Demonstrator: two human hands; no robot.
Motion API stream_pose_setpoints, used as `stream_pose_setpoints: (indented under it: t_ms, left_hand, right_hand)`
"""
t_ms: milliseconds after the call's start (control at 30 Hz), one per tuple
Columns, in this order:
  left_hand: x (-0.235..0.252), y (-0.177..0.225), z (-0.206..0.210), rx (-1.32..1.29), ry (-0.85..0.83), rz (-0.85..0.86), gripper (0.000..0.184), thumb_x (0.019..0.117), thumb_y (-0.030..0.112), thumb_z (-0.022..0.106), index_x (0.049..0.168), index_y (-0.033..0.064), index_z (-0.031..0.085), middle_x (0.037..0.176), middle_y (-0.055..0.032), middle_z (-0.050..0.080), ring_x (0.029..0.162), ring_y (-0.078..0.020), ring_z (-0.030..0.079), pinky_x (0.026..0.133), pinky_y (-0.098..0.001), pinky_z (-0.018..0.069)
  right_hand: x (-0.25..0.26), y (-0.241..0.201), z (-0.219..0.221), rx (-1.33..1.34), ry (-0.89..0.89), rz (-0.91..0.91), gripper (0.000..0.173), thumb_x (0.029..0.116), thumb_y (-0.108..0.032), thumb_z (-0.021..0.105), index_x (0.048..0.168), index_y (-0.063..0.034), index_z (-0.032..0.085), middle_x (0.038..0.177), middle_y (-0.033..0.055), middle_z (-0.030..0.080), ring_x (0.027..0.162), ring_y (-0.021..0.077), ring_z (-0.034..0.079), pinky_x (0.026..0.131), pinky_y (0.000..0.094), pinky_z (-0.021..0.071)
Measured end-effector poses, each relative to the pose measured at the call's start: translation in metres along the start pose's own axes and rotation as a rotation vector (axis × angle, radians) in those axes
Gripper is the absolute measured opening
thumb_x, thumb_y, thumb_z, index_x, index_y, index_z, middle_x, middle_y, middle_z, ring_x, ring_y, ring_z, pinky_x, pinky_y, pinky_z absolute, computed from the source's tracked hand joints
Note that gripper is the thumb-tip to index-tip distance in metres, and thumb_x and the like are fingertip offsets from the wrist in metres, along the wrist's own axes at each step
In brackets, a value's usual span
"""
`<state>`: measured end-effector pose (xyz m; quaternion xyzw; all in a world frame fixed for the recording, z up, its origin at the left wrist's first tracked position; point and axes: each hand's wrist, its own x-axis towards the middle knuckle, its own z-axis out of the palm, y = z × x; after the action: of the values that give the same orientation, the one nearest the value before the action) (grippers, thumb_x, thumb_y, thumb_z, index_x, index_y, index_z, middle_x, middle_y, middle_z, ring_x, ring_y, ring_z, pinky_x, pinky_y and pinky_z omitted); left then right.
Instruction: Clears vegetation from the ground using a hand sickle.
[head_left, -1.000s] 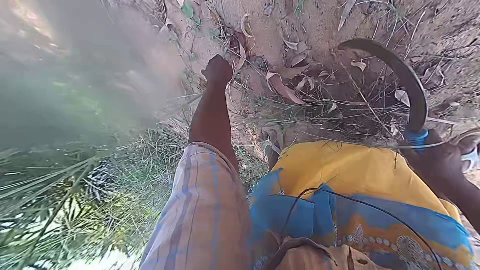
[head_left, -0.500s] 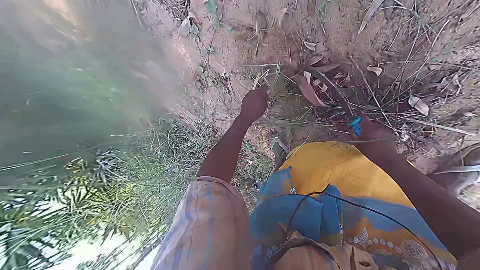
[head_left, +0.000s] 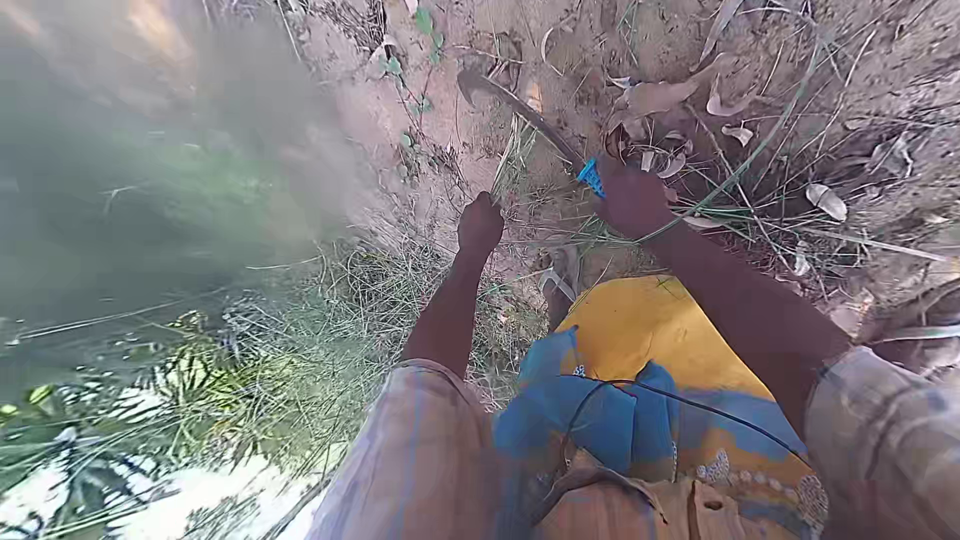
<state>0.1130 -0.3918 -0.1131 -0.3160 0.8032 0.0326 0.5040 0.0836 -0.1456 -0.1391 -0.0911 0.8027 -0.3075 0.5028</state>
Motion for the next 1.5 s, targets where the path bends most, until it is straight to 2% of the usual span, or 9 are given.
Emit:
stream_pose_setpoints:
  t_ms: [133,267,367,533,700,833,1000,1100,1500]
  left_hand:
    - [-0.039,0.008,-0.013,0.112,0.028,0.118,0.031,0.1106,0.014,0.043,0.132,-0.0045,0.055,0.116,-0.0347,0.066,0.114,-0.0536,0.064,0.094,-0.0702,0.0478]
    - [-0.093,-0.048,0.018,0.265,-0.148,0.092,0.03,0.1099,0.015,0.046,0.132,-0.003,0.056,0.108,-0.0363,0.067,0.107,-0.0565,0.065,0.088,-0.0723,0.0491]
    - [-0.112,-0.108,0.084,0.392,-0.342,-0.035,0.039,0.1103,0.023,0.043,0.143,0.0048,0.055,0.129,-0.031,0.064,0.121,-0.0515,0.062,0.095,-0.0709,0.0483]
    - [-0.109,-0.069,0.087,0.177,-0.162,-0.077,0.078,0.094,0.012,0.069,0.16,-0.0004,0.029,0.164,-0.0318,0.025,0.153,-0.0542,0.015,0.112,-0.0821,0.014]
    - [-0.062,0.076,0.031,-0.058,0.258,0.449,0.069,0.0987,0.014,0.055,0.162,0.0076,0.03,0.168,-0.021,0.026,0.155,-0.0432,0.022,0.117,-0.0691,0.021]
    - [-0.019,0.159,0.061,0.052,0.045,0.402,0.066,0.107,0.045,0.048,0.165,0.0233,0.026,0.174,-0.0131,0.012,0.16,-0.0419,-0.002,0.116,-0.079,0.0029]
    - [-0.056,0.068,0.159,0.15,-0.093,0.284,0.062,0.1012,0.031,0.063,0.157,0.0138,0.043,0.169,-0.0228,0.021,0.155,-0.0494,0.017,0.115,-0.0786,0.0161]
    - [-0.095,0.027,0.18,0.194,-0.113,0.35,0.06,0.1042,0.026,0.059,0.157,0.007,0.039,0.161,-0.0266,0.036,0.152,-0.0447,0.03,0.119,-0.069,0.0212]
    - [-0.016,0.049,0.093,0.132,0.227,0.45,0.047,0.1031,0.011,0.044,0.149,0.0092,0.053,0.161,-0.0184,0.041,0.151,-0.0425,0.032,0.115,-0.0657,0.0291]
  right_hand:
    - [-0.065,0.065,0.017,-0.058,-0.07,0.265,0.042,0.1058,-0.025,0.056,0.136,0.0038,0.049,0.108,0.0339,0.067,0.104,0.055,0.066,0.081,0.0686,0.0503]
    - [-0.278,0.205,0.016,-0.129,-0.042,0.475,0.044,0.1017,-0.02,0.06,0.132,0.0113,0.055,0.101,0.0415,0.064,0.094,0.064,0.064,0.073,0.0758,0.0465]
    - [-0.372,0.216,0.001,-0.12,0.06,0.444,0.043,0.0975,-0.02,0.062,0.119,0.0171,0.057,0.084,0.0396,0.065,0.076,0.0622,0.065,0.063,0.0742,0.0465]
    - [-0.302,0.179,-0.015,-0.092,0.192,0.258,0.046,0.0977,-0.025,0.06,0.12,0.015,0.059,0.084,0.0372,0.065,0.076,0.0602,0.065,0.064,0.072,0.0464]
    - [-0.193,0.145,0.008,-0.01,0.113,0.429,0.044,0.1039,-0.025,0.061,0.132,0.0068,0.049,0.101,0.0366,0.065,0.095,0.0587,0.065,0.076,0.0727,0.0478]
    - [-0.23,0.154,0.067,0.035,-0.134,0.563,0.045,0.104,-0.017,0.053,0.143,0.0052,0.045,0.119,0.0315,0.066,0.108,0.0488,0.067,0.088,0.0624,0.0502]
    - [-0.37,0.15,0.072,0.008,-0.444,0.58,0.051,0.1019,-0.021,0.063,0.141,0.0072,0.046,0.111,0.0333,0.067,0.099,0.0511,0.069,0.083,0.0628,0.0531]
    - [-0.417,0.161,0.077,-0.051,-0.233,0.4,0.042,0.0938,-0.022,0.07,0.122,0.0083,0.061,0.084,0.0295,0.069,0.075,0.0503,0.071,0.063,0.0624,0.0549]
    - [-0.23,0.093,0.063,0.194,0.164,0.191,0.04,0.096,-0.014,0.065,0.123,0.0139,0.056,0.088,0.0311,0.066,0.081,0.0489,0.067,0.072,0.0632,0.0498]
